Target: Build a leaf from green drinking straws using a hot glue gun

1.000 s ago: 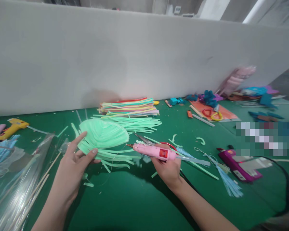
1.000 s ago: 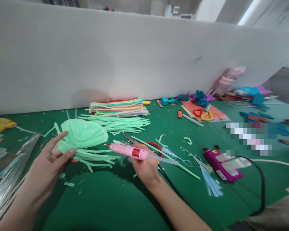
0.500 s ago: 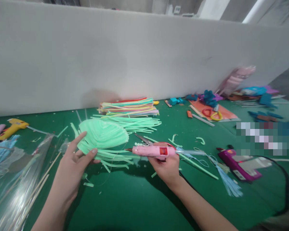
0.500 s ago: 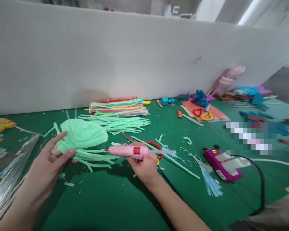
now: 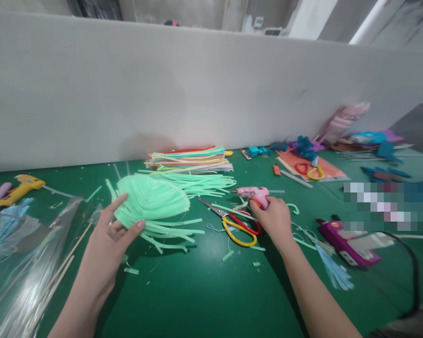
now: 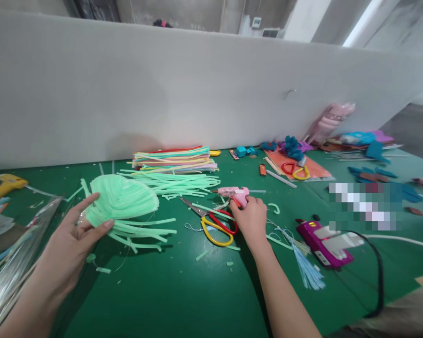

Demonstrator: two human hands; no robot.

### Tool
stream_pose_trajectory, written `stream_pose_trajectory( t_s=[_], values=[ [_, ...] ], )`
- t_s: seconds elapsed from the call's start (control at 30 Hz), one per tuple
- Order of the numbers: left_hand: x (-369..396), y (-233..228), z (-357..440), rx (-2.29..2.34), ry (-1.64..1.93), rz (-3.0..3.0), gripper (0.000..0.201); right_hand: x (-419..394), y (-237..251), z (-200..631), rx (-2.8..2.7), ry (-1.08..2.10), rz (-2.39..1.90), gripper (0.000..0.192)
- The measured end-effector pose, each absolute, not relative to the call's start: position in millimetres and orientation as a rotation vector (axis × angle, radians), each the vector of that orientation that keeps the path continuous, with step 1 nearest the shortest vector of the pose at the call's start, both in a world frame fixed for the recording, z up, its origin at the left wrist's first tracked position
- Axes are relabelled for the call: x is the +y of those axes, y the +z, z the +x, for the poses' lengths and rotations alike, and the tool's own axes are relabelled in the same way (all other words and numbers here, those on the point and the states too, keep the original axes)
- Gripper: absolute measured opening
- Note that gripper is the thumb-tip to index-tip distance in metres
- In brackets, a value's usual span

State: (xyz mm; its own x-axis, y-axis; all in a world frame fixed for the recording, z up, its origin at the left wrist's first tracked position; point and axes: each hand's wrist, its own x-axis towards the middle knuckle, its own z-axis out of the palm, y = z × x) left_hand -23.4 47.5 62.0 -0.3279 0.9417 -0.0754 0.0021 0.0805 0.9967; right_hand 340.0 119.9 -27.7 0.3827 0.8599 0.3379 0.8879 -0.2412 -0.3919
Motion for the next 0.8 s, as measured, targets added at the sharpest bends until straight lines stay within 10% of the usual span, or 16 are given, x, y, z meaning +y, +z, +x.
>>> stream_pose_trajectory(
  t_s=[0.43,0.8],
  values=[
    [45.2,65.7,-21.8,1.431,1.330,0.987,0.095,98.9,-3.8,302.7,-1.490,-0.239,-1.789,0.034],
    [42.0,67.6,-18.0,1.399,1.242,0.999,0.097,53.8,16.8,219.8,-1.865,0.893,-1.076,0.016]
  ],
)
